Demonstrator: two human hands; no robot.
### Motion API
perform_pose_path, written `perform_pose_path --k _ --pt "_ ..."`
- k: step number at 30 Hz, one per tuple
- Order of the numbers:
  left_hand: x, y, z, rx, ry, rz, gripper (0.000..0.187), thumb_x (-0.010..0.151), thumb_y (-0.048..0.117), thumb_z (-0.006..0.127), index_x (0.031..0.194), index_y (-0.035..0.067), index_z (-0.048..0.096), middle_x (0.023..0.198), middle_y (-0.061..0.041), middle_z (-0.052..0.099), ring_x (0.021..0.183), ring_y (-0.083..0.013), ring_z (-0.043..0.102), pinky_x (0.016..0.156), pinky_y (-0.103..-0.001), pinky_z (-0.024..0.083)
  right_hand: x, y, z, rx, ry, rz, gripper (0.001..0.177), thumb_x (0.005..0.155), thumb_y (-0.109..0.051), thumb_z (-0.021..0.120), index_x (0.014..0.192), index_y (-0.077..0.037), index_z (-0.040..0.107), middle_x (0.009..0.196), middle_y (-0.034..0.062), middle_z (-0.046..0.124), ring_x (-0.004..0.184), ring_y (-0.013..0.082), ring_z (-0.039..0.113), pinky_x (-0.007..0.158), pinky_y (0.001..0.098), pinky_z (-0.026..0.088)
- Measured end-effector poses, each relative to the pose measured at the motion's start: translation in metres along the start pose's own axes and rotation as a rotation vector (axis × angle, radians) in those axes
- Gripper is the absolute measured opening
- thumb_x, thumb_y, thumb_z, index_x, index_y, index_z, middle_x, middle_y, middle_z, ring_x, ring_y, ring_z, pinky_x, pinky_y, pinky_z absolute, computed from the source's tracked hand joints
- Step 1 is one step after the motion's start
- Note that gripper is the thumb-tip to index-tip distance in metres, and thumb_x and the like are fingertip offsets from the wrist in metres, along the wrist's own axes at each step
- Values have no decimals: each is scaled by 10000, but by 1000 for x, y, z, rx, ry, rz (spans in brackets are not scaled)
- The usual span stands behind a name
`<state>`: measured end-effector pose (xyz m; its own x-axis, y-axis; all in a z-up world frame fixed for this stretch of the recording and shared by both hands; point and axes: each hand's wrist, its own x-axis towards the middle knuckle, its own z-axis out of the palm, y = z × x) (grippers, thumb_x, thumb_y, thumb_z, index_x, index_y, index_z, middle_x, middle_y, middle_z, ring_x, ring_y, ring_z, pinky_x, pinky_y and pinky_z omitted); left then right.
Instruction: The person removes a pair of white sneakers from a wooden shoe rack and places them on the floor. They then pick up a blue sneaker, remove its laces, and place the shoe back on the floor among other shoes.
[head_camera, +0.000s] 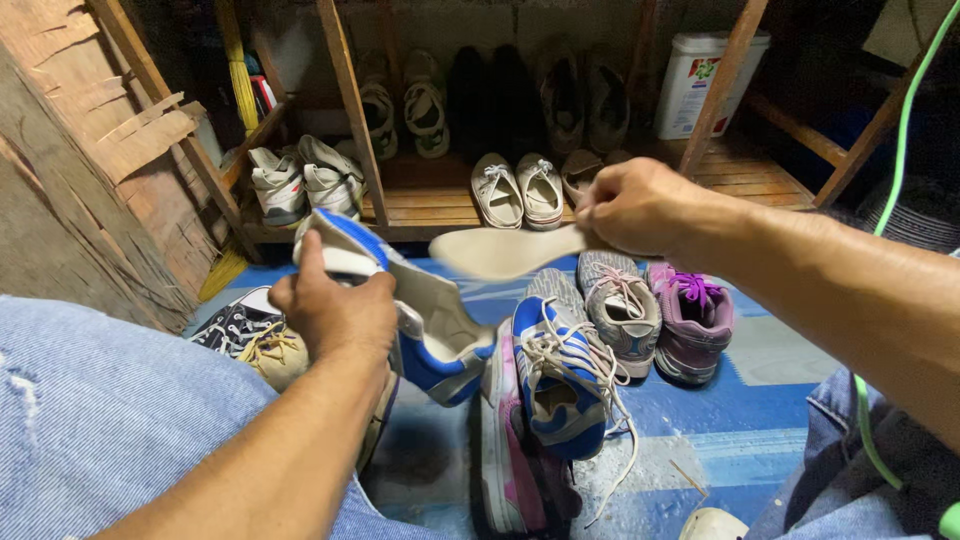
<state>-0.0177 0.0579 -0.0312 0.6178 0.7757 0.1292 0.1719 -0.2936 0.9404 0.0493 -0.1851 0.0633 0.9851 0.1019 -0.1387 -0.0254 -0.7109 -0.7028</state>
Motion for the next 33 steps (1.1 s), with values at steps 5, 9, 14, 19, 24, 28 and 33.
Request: perform_pose_path --k 5,9,14,19,24,28,33 --pt "-4 -2 -3 108 43 71 895 700 75 804 1515 202 457 1372 -157 347 1246 -333 458 1092 -374 421 -4 8 12 -98 -2 88 215 976 -50 625 1158 -131 704 970 135 753 798 215 711 663 377 584" --pt "-15 7 -3 155 43 323 859 681 19 816 1470 188 523 1436 -167 297 1316 -358 343 1101 -420 372 -3 17 26 -404 -103 -106 226 879 -152 723 1096 -136 784 1004 82 783 827 172 730 722 336 619" --pt "-30 22 -6 489 -106 506 847 681 -39 801 1430 295 591 1518 -114 265 1335 -306 311 1071 -529 302 -4 25 41 -540 -174 -207 286 862 -214 729 1133 -155 795 1022 82 800 848 171 770 773 320 631" --pt "-38 23 7 735 -165 678 888 671 -147 762 1374 376 619 1521 -63 293 1393 -276 267 1092 -578 281 -4 26 48 -500 -183 -101 336 867 -310 751 1128 -105 804 961 135 818 803 207 754 763 340 608" --pt "4 12 25 437 -268 167 756 731 111 849 1399 361 599 1462 -60 440 1343 -295 423 1122 -572 328 2 40 59 -156 -247 -5 334 825 -213 819 1133 -87 786 958 101 805 803 143 726 742 297 602" --pt "41 -22 30 248 -361 -98 693 706 110 803 1374 226 658 1276 -113 700 1110 -258 704 963 -371 558 9 56 75 139 -260 69 389 847 57 561 1164 -2 780 921 159 804 774 186 724 702 323 591" --pt "46 -74 36 302 -452 -241 759 719 105 811 1441 131 577 1266 -158 706 1107 -279 709 917 -382 567 13 61 81 326 -316 176 332 939 -4 546 1190 -12 763 948 120 783 751 192 714 731 350 594"
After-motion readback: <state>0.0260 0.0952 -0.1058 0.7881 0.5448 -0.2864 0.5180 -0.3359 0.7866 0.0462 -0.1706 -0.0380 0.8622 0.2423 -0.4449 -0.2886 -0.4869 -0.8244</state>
